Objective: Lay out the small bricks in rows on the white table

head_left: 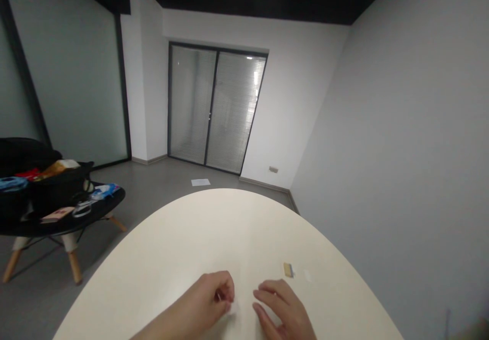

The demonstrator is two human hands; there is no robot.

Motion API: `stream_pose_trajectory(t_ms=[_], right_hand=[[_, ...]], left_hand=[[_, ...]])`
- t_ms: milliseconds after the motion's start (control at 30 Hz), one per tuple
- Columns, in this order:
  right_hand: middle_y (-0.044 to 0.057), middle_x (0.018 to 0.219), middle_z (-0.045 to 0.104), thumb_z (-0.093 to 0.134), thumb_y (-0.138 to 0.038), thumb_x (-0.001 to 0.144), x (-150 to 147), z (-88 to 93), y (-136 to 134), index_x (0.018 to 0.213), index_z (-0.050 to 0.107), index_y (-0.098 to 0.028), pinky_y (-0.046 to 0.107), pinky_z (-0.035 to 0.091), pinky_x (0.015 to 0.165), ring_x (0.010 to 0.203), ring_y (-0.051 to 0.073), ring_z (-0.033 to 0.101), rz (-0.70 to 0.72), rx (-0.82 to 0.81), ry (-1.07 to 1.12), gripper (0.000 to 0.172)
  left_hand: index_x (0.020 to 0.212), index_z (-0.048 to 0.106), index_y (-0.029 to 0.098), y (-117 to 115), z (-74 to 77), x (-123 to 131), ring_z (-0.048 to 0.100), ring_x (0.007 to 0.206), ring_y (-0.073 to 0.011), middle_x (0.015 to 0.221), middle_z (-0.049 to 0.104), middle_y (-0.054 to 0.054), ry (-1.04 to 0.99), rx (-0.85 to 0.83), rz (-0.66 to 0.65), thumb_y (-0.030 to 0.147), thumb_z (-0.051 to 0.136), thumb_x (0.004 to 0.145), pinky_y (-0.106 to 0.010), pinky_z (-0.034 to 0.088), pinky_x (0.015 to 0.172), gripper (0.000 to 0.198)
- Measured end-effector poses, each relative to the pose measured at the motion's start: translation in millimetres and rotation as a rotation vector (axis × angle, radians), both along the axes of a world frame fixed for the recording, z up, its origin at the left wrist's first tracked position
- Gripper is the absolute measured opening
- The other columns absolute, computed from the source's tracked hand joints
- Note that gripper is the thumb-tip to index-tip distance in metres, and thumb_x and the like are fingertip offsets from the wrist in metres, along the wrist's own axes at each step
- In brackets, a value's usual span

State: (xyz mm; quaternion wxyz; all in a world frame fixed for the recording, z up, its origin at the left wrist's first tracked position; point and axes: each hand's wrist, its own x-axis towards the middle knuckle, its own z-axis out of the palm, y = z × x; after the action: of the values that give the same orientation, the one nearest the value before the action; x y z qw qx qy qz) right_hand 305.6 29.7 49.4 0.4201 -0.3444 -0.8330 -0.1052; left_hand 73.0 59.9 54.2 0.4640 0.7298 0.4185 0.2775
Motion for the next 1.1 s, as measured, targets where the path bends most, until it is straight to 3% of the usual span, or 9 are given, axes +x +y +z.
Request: stream_pose_trajectory(t_ms=[133, 300, 600, 833, 967, 1100], right_hand=[[0.01, 0.099, 0.074, 0.06, -0.022, 0.09, -13, -5.6, -1, 0.109, 0.066, -0.023, 0.024, 0.059, 0.066, 0.078, 0.016, 0.069, 0.109, -0.005, -0.115, 0.02], [0.008, 0.091, 0.074, 0.051, -0.027, 0.098, -20, -15.0, 1, 0.097, 0.067, -0.022, 0.023, 0.056, 0.065, 0.076, 0.015, 0.066, 0.184, -0.022, -0.142, 0.017], [0.008, 0.091, 0.073, 0.048, -0.027, 0.099, -18, -12.0, 1, 0.093, 0.066, -0.02, 0.024, 0.055, 0.066, 0.077, 0.016, 0.065, 0.205, -0.035, -0.119, 0.019], [0.008, 0.088, 0.074, 0.053, -0.021, 0.096, -19, -9.0, 0, 0.096, 0.066, -0.021, 0.024, 0.057, 0.066, 0.077, 0.016, 0.066, 0.205, -0.076, -0.095, 0.012], [0.008, 0.084, 0.072, 0.053, -0.018, 0.094, -10, -10.8, 3, 0.095, 0.068, -0.021, 0.025, 0.059, 0.066, 0.076, 0.016, 0.068, 0.122, -0.067, -0.018, 0.016], [0.007, 0.085, 0.074, 0.058, -0.027, 0.093, 13, -18.2, 12, 0.092, 0.072, -0.023, 0.03, 0.061, 0.072, 0.078, 0.018, 0.071, -0.151, -0.042, 0.112, 0.014]], left_hand=[[0.081, 0.058, 0.017, 2, -10.9, 3, 0.055, 0.067, -0.0124, 0.072, 0.061, 0.004, -0.16, -0.073, -0.024, 0.006, 0.052, 0.066, -0.022, 0.037, 0.062, 0.02], [0.088, 0.059, 0.017, 4, -22.2, 6, 0.056, 0.068, -0.0125, 0.078, 0.067, 0.002, -0.274, -0.145, -0.063, 0.006, 0.054, 0.065, -0.022, 0.036, 0.061, 0.026], [0.094, 0.058, 0.017, 0, -15.4, 9, 0.06, 0.072, -0.0148, 0.082, 0.072, -0.002, -0.419, -0.261, -0.055, 0.013, 0.061, 0.066, -0.025, 0.038, 0.065, 0.028], [0.098, 0.06, 0.017, 4, -25.6, 9, 0.065, 0.084, -0.0199, 0.09, 0.073, -0.006, -0.425, -0.238, -0.07, 0.014, 0.062, 0.069, -0.03, 0.042, 0.074, 0.029], [0.098, 0.061, 0.018, 5, -23.9, 9, 0.064, 0.091, -0.0205, 0.097, 0.07, -0.005, -0.451, -0.218, -0.026, 0.015, 0.063, 0.07, -0.032, 0.043, 0.081, 0.028], [0.094, 0.063, 0.018, 6, -22.1, 8, 0.06, 0.089, -0.0197, 0.095, 0.068, -0.005, -0.405, -0.185, 0.009, 0.015, 0.061, 0.069, -0.03, 0.042, 0.077, 0.025]])
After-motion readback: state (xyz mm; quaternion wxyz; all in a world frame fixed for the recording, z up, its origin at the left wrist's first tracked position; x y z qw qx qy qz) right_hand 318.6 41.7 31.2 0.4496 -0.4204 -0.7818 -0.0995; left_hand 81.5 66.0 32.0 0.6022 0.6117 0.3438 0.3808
